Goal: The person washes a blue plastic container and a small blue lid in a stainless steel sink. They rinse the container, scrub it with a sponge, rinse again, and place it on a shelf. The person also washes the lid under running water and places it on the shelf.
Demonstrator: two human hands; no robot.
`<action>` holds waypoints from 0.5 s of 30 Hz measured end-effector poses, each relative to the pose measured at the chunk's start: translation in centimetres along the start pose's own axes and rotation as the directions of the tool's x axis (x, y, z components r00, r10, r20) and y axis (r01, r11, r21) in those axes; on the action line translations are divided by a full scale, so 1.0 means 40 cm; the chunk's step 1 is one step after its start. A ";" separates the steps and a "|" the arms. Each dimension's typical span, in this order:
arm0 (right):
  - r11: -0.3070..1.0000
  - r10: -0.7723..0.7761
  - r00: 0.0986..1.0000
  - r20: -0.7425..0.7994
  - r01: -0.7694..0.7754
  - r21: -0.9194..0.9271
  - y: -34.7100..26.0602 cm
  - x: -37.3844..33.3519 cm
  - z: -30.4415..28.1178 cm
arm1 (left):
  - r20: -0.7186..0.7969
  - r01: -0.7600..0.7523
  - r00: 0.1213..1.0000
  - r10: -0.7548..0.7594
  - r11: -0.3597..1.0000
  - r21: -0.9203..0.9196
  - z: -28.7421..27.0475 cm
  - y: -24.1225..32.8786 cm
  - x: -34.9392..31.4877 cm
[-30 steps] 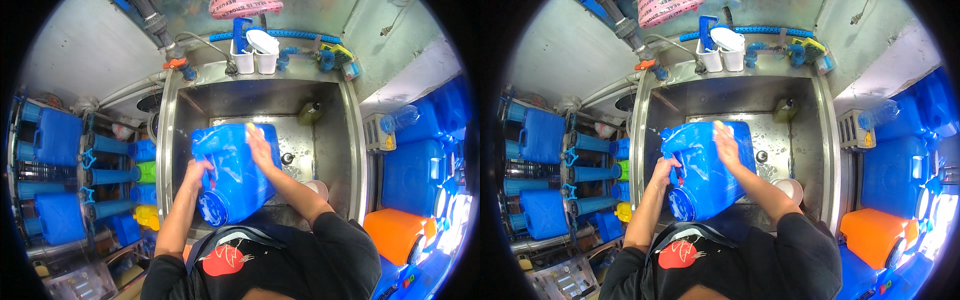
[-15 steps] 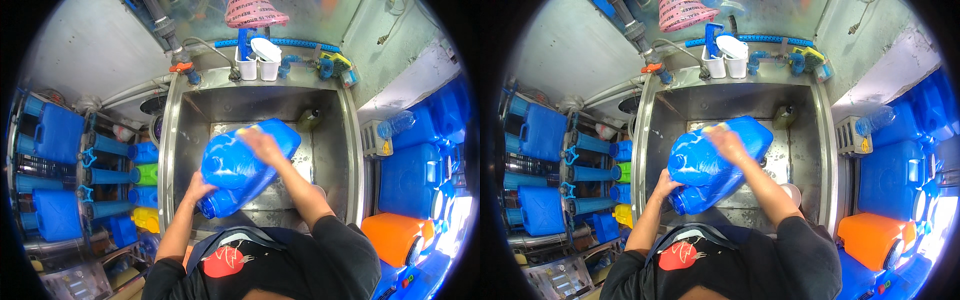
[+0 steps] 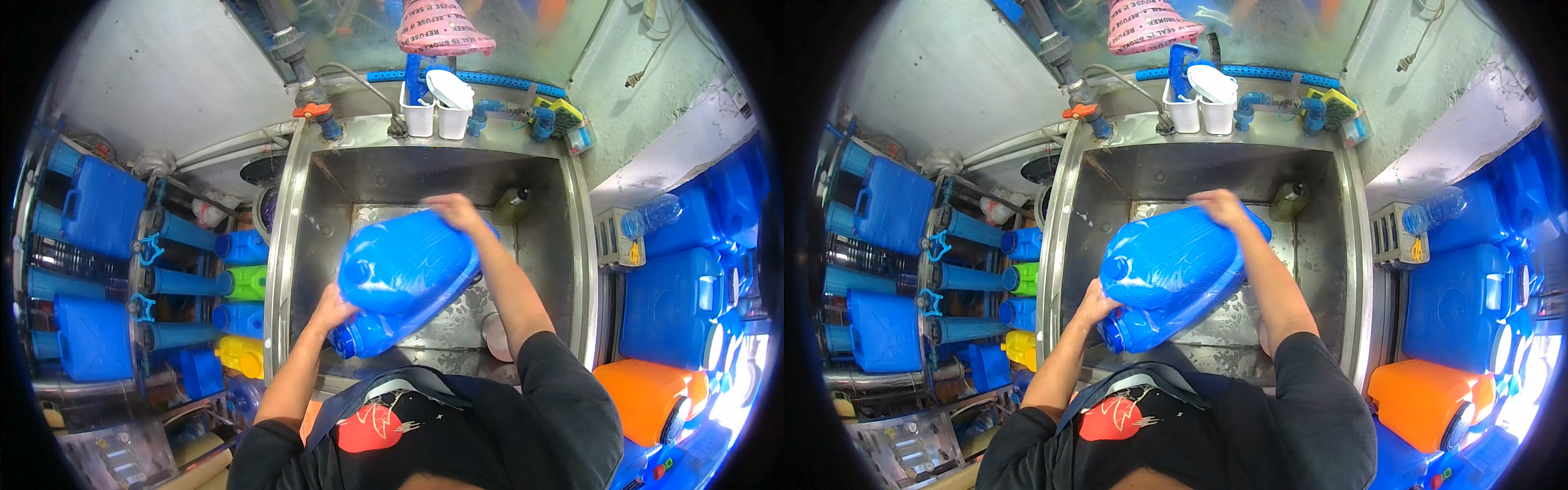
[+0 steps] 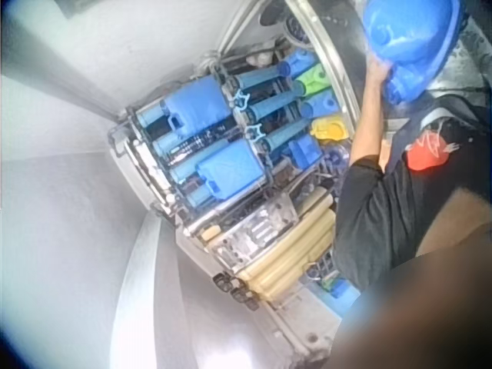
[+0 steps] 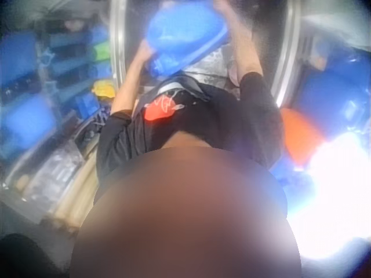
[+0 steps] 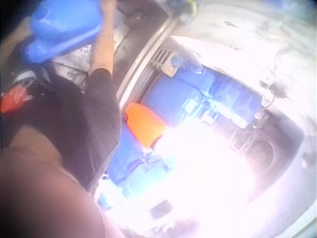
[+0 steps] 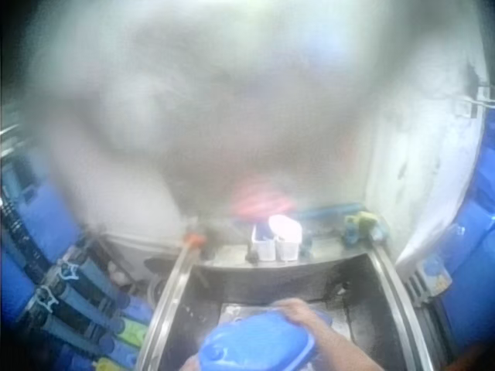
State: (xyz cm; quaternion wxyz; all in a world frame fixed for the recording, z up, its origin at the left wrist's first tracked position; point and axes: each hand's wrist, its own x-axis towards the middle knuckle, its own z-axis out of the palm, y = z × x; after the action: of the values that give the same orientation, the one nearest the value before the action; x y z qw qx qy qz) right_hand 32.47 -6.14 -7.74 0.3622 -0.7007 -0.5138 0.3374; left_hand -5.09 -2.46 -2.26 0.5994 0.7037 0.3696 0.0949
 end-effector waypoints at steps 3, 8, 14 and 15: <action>0.839 -0.529 0.832 0.167 0.482 0.255 -0.260 0.022 0.116 | -0.034 -0.177 0.983 0.179 0.983 0.051 0.007 0.012 0.015; 0.730 -0.654 0.675 0.342 0.681 0.052 -0.434 -0.081 0.151 | -0.061 -0.049 0.997 0.045 0.997 -0.062 -0.007 0.003 0.012; 0.642 -0.735 0.666 -0.129 0.621 -0.449 -0.385 -0.335 0.166 | -0.078 -0.031 0.996 0.032 0.999 0.007 0.006 0.023 0.016; 0.609 -0.766 0.637 -0.087 0.676 -0.414 -0.387 -0.367 0.177 | -0.093 -0.037 0.995 0.036 0.999 -0.006 0.022 0.031 0.023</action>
State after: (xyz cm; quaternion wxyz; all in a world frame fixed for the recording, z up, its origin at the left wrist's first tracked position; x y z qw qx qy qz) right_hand 15.55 -15.89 3.35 0.4026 -0.5199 -0.7529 -0.0272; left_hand -3.44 -2.56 -1.64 0.5824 0.7028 0.3838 0.1399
